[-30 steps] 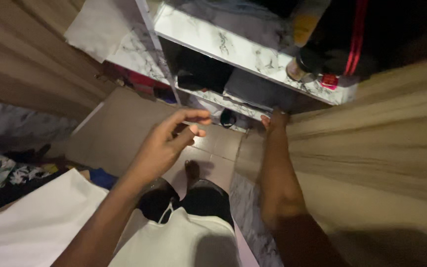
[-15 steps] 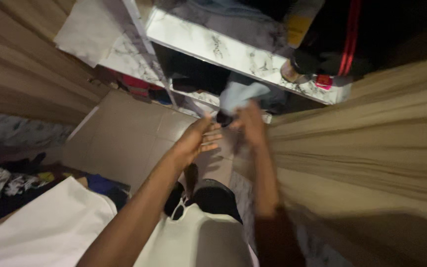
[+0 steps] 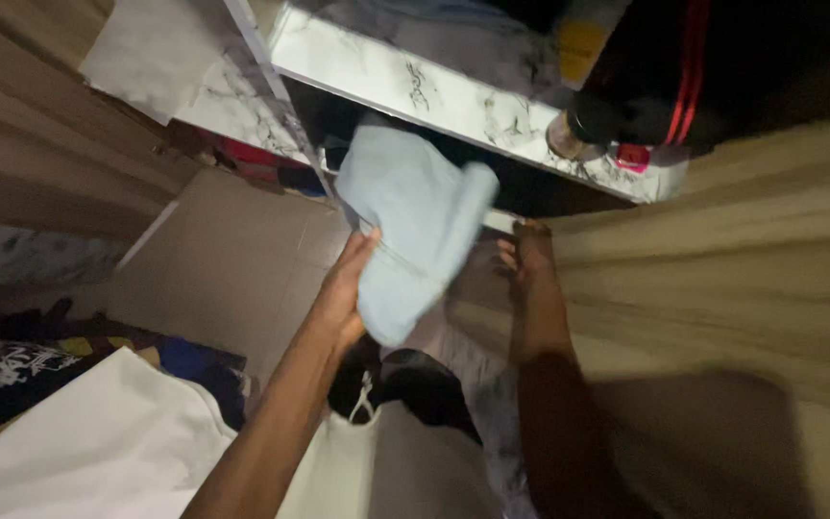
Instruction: The person sorts through clothing items, removing various shirts and pants from a closet and placing them into a laundry basket on the floor.
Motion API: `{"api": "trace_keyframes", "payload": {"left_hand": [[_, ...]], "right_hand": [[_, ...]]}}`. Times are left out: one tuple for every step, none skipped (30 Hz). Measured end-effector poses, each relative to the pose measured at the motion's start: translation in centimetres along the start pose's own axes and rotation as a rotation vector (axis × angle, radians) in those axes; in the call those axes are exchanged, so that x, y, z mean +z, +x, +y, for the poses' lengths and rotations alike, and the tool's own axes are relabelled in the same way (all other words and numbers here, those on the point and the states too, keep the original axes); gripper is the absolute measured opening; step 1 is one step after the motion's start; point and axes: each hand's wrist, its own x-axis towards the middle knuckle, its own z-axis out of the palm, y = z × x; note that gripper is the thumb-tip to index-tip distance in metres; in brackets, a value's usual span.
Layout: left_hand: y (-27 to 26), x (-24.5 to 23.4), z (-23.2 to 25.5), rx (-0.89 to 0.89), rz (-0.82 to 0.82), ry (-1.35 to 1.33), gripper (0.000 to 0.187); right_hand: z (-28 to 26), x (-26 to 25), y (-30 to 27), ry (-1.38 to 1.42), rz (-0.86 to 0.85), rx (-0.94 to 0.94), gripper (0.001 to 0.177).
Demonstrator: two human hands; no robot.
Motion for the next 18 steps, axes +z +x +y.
{"api": "trace_keyframes", "payload": {"left_hand": [[-0.4,0.7,0.3,0.025,0.004,0.143,0.06],[-0.8,1.2,0.6,0.031,0.011,0.14,0.06],[-1.1,1.5,0.8,0.04,0.065,0.196,0.063],[-1.4,1.6,0.8,0.047,0.123,0.249,0.067],[-1.8,1.4,1.0,0.053,0.133,0.242,0.067],[-1.9,1.0,1.6,0.061,0.244,0.271,0.068],[-2.1,0.5,2.1,0.068,0.355,0.298,0.069],[-2.5,0.1,2.6,0.078,0.364,0.291,0.069],[-3.1,-0.3,3.1,0.097,0.429,0.286,0.069],[-3.4,-0.8,3.6,0.12,0.49,0.278,0.07],[-3.8,-1.2,4.4,0.135,0.493,0.269,0.07],[-4.7,-1.8,5.1,0.183,0.416,0.228,0.069],[-5.5,-2.1,5.6,0.233,0.338,0.189,0.069],[-6.3,-2.3,6.3,0.257,0.344,0.184,0.069],[-7.3,-2.5,6.9,0.234,0.383,0.181,0.067],[-8.3,-2.7,7.4,0.201,0.422,0.181,0.066],[-9.0,-2.7,7.4,0.216,0.428,0.179,0.066],[-9.5,-2.7,7.2,0.227,0.476,0.168,0.064]], "right_hand": [[-0.2,-0.4,1.9,0.019,0.052,0.012,0.026],[-0.4,-0.7,3.4,0.022,0.09,0.019,0.023],[-0.6,-0.9,4.6,0.025,0.122,0.025,0.02],[-0.9,-1.1,5.4,0.019,0.145,0.032,0.017],[-1.3,-1.2,6.0,0.009,0.162,0.039,0.014],[-2.1,-0.8,6.7,-0.004,0.171,0.034,0.011],[-1.7,-0.3,6.7,-0.006,0.193,0.035,0.008],[-1.4,0.5,6.4,-0.007,0.214,0.038,0.006],[-1.2,1.3,5.9,-0.022,0.238,0.024,0.005],[-1.8,2.2,5.8,-0.03,0.273,-0.01,0.013],[-2.4,2.9,5.5,-0.04,0.259,-0.012,0.013],[-2.9,3.7,5.3,0.05,0.141,0.115,0.022],[-3.7,4.4,5.2,0.138,0.025,0.246,0.033],[-4.4,5.2,5.3,0.126,0.003,0.248,0.033],[-5.1,5.9,5.5,0.035,0.028,0.229,0.033],[-5.4,6.0,5.5,-0.05,0.06,0.21,0.033],[-5.7,6.1,5.6,-0.135,0.092,0.19,0.034],[-5.8,6.0,5.6,-0.214,0.128,0.165,0.036]]}}
